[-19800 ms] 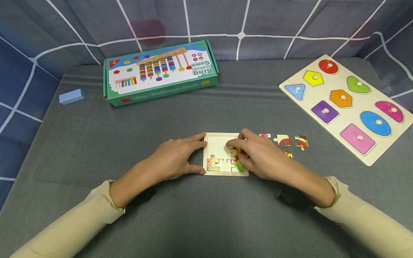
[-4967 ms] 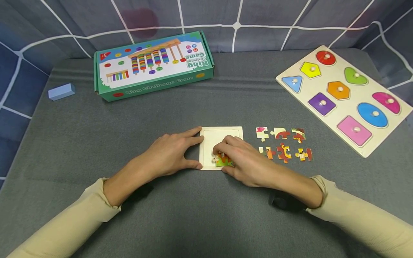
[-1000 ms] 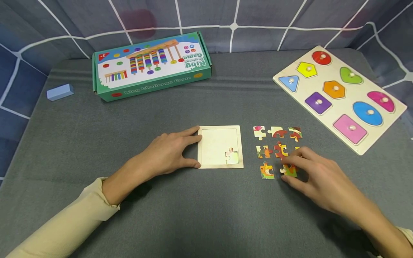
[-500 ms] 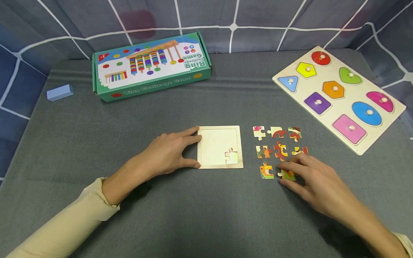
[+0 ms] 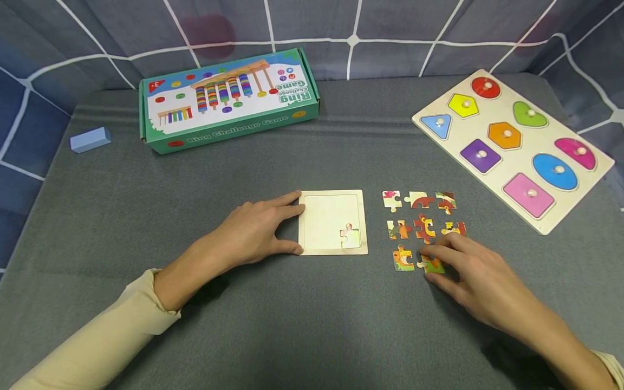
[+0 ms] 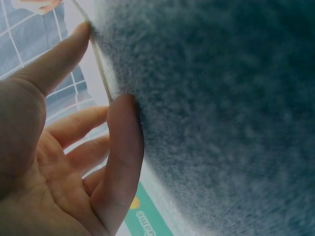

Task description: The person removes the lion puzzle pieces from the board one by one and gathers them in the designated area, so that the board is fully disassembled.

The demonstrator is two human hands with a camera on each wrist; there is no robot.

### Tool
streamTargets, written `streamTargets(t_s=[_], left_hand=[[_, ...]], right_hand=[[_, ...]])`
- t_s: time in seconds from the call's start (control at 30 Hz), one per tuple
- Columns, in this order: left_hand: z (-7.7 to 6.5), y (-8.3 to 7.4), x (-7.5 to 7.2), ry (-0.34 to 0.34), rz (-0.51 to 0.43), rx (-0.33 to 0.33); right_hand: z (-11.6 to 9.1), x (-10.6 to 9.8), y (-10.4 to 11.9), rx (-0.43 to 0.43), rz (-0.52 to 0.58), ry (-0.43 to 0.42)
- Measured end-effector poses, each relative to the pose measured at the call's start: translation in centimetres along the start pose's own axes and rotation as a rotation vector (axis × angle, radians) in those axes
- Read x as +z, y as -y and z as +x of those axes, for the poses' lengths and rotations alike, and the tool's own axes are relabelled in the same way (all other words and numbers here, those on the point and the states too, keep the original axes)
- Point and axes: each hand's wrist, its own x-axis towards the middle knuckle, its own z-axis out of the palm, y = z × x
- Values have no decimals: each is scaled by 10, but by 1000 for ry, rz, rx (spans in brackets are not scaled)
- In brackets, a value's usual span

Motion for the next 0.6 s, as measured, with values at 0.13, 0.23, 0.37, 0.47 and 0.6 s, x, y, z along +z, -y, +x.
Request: streamTargets(t_s=[0.13,0.23,0.37,0.47,0.6], left_hand=[[0,0,0,-2,-3,3],[0,0,0,-6,-2,3],[0,-1,0,-4,-3,-2],[-1,-1,0,0,-2,-7],[-1,-2,-1,0,-1,-9]], right_hand=[[0,2,-1,-26,13,-30],[0,2,-1,-28,12,-38],[0,2,0,-19,15,-37],[0,1,1,-14,19,-39],[2,-2,3,-6,22,-59]])
